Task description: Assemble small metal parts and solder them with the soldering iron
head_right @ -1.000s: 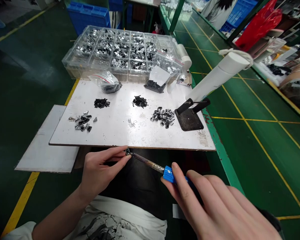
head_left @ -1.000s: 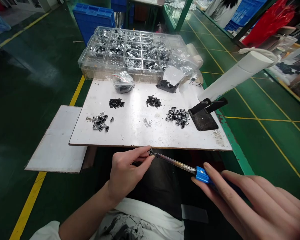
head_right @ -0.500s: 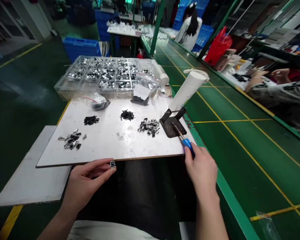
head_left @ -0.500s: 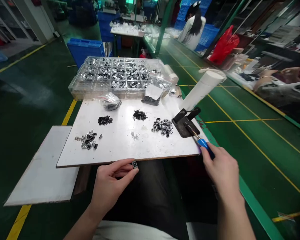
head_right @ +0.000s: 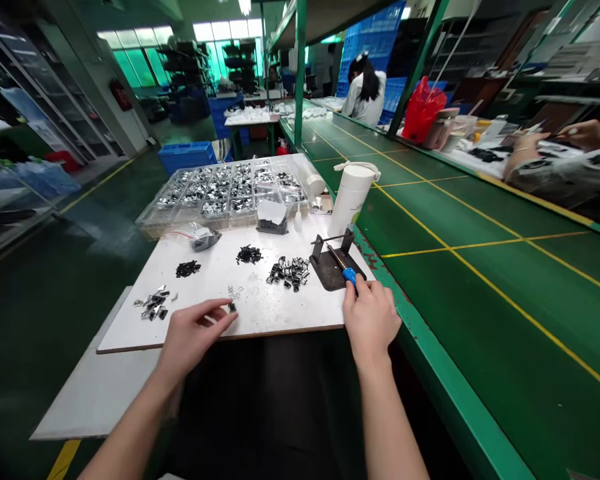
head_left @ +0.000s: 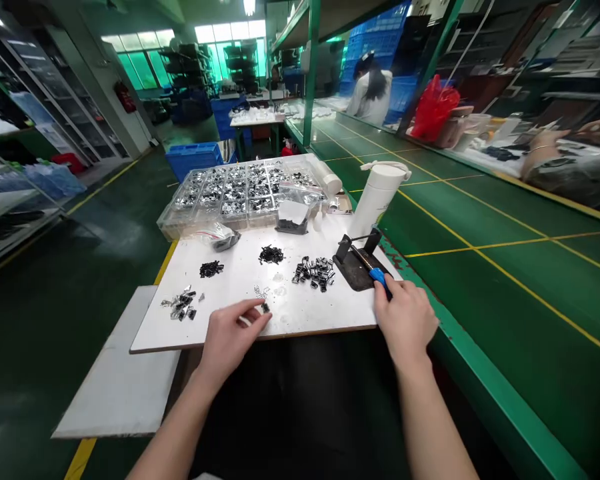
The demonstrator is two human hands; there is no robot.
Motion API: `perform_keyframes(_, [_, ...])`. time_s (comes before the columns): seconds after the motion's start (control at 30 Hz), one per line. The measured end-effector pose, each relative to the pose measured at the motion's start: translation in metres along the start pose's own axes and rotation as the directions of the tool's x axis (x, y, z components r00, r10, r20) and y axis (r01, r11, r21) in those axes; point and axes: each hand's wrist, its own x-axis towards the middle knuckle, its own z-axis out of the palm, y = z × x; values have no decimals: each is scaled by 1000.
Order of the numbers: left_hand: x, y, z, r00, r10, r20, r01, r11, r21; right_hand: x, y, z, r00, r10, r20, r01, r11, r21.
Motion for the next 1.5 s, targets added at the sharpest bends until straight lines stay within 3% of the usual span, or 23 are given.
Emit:
perform_keyframes(0.1, [35, 11, 13, 987, 141, 81, -150, 981, 125, -2, 3, 2, 999, -45, -2, 45, 998, -34])
perform_keyframes(0.23, [75, 29, 49, 952, 226, 209, -284, 905, 315, -2, 4, 6, 997, -79, -17, 79, 996, -42])
perform_keyframes(0.33, [90, 36, 72, 919, 274, 283, -365, 861, 354, -3, 4, 6, 995, -98, 3, 99, 994, -37])
perform_keyframes(0.43, [91, 33, 78, 908, 294, 299, -393, 845, 362, -3, 3, 4, 995, -99, 21, 100, 995, -26])
perform_keyframes(0.53, [80, 20, 64, 922, 289, 259, -373, 843, 388, -3, 2, 2, 995, -95, 12, 95, 995, 4])
perform_keyframes(0.7, [51, -18, 14, 961, 237, 140, -275, 843, 463, -3, 0, 1, 996, -84, -28, 84, 996, 23])
perform_keyframes(0.83, [21, -54, -35, 985, 174, -4, -146, 837, 528, -4, 2, 5, 992, -85, -92, 86, 996, 8])
perform_keyframes(0.9, [6, -71, -58, 980, 144, -134, -45, 827, 560, -4, 4, 9, 987, -98, -126, 98, 995, -3])
perform_keyframes(1.0, [-14, -91, -80, 974, 52, -221, 86, 817, 570, -4, 7, 14, 979, -124, -162, 122, 992, -24])
perform_keyframes(1.17, [-28, -106, -85, 972, -35, -230, 149, 853, 501, -4, 9, 16, 979, -117, -169, 111, 993, -42])
perform_keyframes(1.5, [8, -105, -66, 966, 179, -186, -34, 803, 594, -3, 5, 14, 993, -57, -104, 48, 995, -87])
